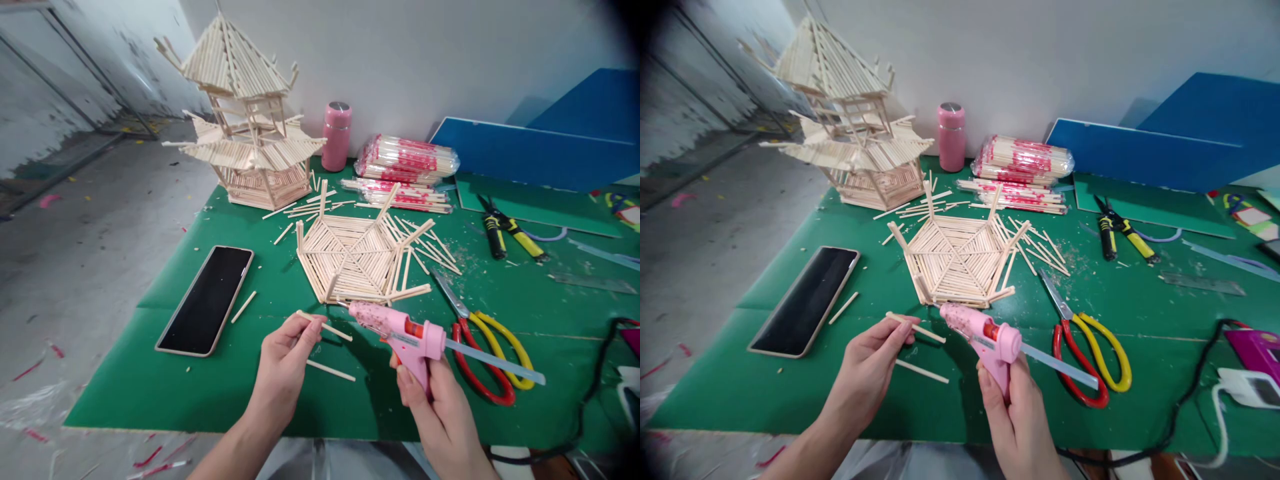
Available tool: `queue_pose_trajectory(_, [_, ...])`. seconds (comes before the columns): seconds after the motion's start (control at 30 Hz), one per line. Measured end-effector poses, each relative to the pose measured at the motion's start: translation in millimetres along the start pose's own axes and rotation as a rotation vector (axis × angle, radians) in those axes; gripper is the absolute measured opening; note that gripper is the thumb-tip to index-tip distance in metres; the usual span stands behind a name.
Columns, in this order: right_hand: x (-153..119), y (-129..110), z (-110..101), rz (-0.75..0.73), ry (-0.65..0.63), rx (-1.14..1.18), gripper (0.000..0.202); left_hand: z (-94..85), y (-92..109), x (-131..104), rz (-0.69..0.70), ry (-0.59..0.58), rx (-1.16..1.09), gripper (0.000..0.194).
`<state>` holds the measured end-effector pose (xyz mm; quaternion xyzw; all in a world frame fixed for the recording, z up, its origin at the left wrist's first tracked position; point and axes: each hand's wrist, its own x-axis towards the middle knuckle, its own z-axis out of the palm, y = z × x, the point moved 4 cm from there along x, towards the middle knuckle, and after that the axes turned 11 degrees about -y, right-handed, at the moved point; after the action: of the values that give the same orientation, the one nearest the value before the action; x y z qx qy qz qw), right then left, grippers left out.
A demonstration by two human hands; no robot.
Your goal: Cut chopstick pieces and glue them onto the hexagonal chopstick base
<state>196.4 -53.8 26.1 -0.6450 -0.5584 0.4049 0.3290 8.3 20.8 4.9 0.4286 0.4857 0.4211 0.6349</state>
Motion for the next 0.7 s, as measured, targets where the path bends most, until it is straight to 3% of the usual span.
queue_pose_trajectory(0.3, [-1.7, -0.2, -1.7, 0.025, 0.065, 0.008, 0.032, -0.9, -2.1, 1.2, 0.006, -0.008, -0.005, 0.018])
queue_pose_trajectory(0.7, [1.2, 3.4, -1.7, -0.034, -0.002, 0.021, 0.028, 0.0, -3.0, 1.4, -0.007, -0.02, -0.009, 0.018])
